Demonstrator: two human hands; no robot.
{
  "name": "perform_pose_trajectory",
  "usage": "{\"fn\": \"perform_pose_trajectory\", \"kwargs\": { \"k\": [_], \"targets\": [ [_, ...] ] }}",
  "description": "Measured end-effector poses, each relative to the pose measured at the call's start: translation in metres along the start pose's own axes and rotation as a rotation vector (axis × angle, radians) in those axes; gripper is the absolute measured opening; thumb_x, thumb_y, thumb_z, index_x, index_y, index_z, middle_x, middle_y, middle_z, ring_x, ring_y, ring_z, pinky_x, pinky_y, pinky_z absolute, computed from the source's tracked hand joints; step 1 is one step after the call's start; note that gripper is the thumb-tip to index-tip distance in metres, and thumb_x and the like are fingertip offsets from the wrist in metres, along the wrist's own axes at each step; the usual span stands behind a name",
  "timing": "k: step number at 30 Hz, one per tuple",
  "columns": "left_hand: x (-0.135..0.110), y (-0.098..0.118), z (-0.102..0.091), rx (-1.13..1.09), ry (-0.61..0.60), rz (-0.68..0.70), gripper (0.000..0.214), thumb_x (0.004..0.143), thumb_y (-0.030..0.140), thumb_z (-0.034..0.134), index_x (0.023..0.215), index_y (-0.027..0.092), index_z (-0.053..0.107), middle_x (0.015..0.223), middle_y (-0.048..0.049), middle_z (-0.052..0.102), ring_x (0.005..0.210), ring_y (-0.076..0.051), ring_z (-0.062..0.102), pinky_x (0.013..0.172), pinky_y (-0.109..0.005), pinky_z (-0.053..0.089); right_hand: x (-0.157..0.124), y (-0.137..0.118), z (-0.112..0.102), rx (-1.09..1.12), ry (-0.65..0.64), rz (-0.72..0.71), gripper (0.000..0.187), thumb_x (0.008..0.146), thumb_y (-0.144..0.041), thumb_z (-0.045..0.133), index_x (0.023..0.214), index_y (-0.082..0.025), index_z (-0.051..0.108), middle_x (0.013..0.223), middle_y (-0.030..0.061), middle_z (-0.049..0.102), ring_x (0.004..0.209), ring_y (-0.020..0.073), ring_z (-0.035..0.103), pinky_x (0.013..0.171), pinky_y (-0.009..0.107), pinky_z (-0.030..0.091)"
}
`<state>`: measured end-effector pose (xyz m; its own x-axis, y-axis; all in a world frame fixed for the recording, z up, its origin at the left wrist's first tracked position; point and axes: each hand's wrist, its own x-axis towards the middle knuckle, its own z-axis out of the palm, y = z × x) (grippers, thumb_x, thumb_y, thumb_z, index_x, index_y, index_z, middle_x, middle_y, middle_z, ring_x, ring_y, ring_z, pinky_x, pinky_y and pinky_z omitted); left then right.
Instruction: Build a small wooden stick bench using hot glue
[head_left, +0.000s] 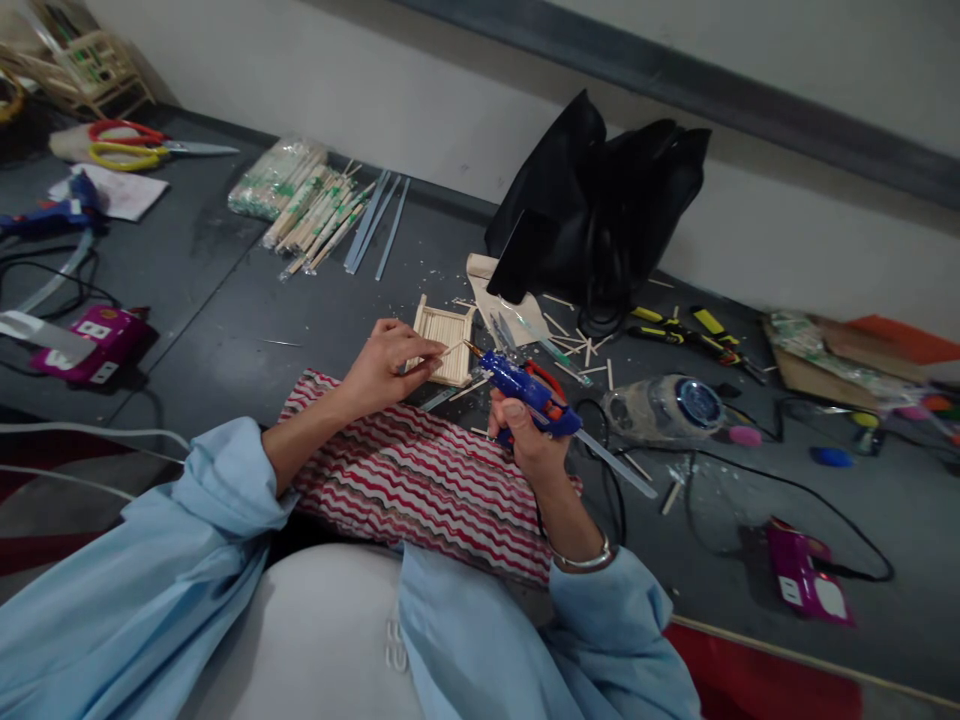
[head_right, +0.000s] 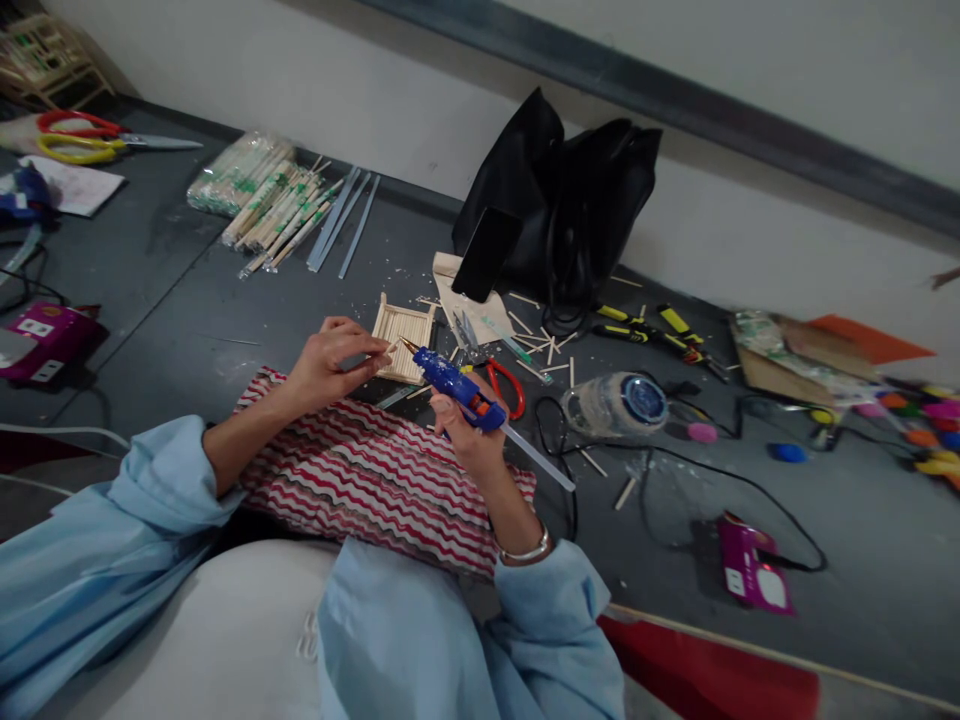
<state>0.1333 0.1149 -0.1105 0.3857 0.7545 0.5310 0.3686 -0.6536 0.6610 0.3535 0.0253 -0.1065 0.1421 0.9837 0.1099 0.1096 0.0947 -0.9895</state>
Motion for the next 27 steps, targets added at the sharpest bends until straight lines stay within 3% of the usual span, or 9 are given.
{"fn": "perform_pose_trajectory", "kwargs": {
  "k": [13, 19, 23, 25, 27],
  "targets": [
    [-0.002, 0.0, 0.0, -0.014, 0.017, -0.006, 0.019, 0.089, 0.034, 0.062, 0.096, 0.025, 0.076, 0.084, -0.0018, 0.079, 0.08, -0.018, 0.068, 0.093, -0.04, 0.041, 0.001, -0.002, 0.003, 0.007, 0.021, 0.025, 0.04, 0.078, -0.061, 0.074, 0.082, -0.023, 0.064, 0.059, -0.0053, 0.059, 0.045, 0.0105, 0.051, 0.048, 0.028, 0.043],
    [-0.001, -0.001, 0.0, 0.001, 0.033, -0.012, 0.019, 0.09, 0.034, 0.06, 0.096, 0.025, 0.076, 0.083, -0.0012, 0.079, 0.08, -0.019, 0.067, 0.093, -0.042, 0.041, 0.002, -0.005, 0.002, -0.078, 0.032, -0.036, 0.038, 0.084, -0.061, 0.068, 0.081, -0.023, 0.062, 0.059, -0.0044, 0.056, 0.049, 0.0127, 0.052, 0.051, 0.03, 0.045],
    [0.001, -0.005, -0.003, 0.062, 0.069, 0.031, 0.019, 0.093, 0.032, 0.057, 0.097, 0.026, 0.075, 0.084, -0.0008, 0.078, 0.081, -0.019, 0.066, 0.092, -0.043, 0.038, 0.012, -0.019, -0.012, -0.49, 0.31, -0.21, 0.036, 0.084, -0.058, 0.068, 0.084, -0.023, 0.06, 0.072, 0.0001, 0.062, 0.063, 0.0165, 0.057, 0.065, 0.033, 0.049],
    [0.001, -0.006, -0.004, 0.119, 0.095, 0.049, 0.019, 0.095, 0.031, 0.057, 0.098, 0.027, 0.075, 0.085, -0.0005, 0.078, 0.083, -0.02, 0.065, 0.093, -0.044, 0.037, 0.02, -0.03, -0.029, -0.8, 0.45, -0.272, 0.043, 0.079, -0.062, 0.071, 0.089, -0.021, 0.061, 0.082, 0.0051, 0.066, 0.076, 0.0212, 0.061, 0.075, 0.036, 0.049],
    [0.002, -0.007, -0.006, 0.165, 0.125, 0.056, 0.018, 0.095, 0.032, 0.058, 0.099, 0.028, 0.075, 0.086, -0.0002, 0.078, 0.087, -0.021, 0.064, 0.094, -0.045, 0.035, 0.027, -0.041, -0.053, -1.055, 0.511, -0.242, 0.054, 0.076, -0.068, 0.069, 0.094, -0.018, 0.064, 0.092, 0.0123, 0.07, 0.087, 0.027, 0.064, 0.082, 0.041, 0.048]
  ]
}}
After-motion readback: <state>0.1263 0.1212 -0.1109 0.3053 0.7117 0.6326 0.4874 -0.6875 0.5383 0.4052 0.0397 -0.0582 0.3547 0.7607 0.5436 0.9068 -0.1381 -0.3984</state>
